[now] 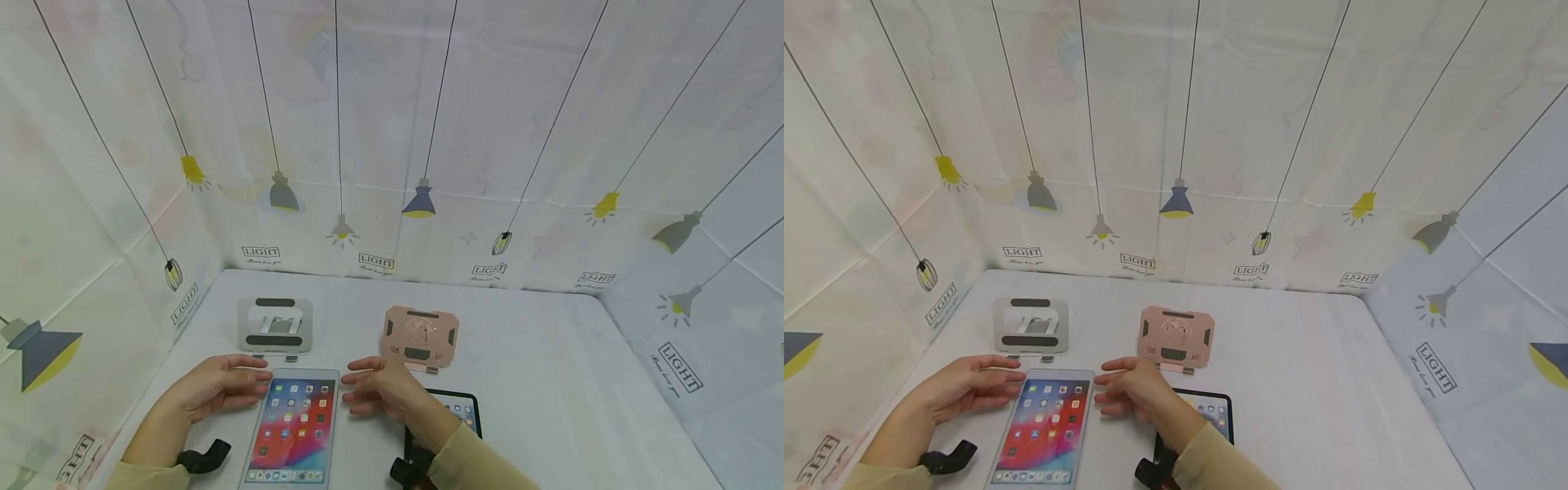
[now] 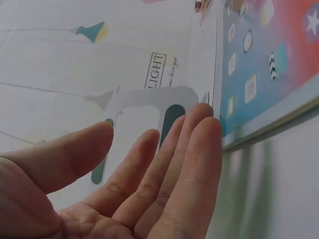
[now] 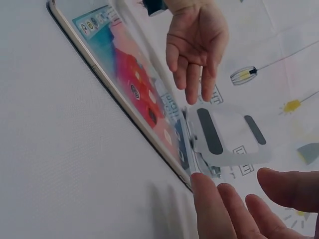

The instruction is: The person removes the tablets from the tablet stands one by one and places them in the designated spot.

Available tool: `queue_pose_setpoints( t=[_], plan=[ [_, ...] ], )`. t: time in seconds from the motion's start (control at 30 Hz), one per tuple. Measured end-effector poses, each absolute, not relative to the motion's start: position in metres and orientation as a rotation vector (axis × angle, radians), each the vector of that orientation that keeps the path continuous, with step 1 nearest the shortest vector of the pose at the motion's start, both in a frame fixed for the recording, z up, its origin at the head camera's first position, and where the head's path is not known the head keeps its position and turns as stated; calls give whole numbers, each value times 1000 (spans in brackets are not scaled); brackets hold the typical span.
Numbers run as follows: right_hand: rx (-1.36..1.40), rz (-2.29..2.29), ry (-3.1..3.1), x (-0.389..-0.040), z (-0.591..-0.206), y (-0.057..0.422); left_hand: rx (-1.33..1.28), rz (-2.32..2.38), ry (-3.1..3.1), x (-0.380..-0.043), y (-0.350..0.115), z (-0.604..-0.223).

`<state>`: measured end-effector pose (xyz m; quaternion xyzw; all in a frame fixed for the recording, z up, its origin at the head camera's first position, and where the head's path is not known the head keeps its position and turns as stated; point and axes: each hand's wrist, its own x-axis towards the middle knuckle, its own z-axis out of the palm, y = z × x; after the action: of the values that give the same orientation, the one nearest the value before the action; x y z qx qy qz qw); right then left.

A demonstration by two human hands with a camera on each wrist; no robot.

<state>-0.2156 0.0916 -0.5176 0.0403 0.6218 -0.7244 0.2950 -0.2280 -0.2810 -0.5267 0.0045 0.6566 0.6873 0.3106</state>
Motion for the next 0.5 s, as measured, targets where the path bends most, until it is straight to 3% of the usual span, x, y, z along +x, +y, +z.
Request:
queue_pose_setpoints(
  t=[0.5],
  plan=[
    [-115,-1560,2580,-193,-491,135,179,1764,2091,-230,-208,-506]
  ],
)
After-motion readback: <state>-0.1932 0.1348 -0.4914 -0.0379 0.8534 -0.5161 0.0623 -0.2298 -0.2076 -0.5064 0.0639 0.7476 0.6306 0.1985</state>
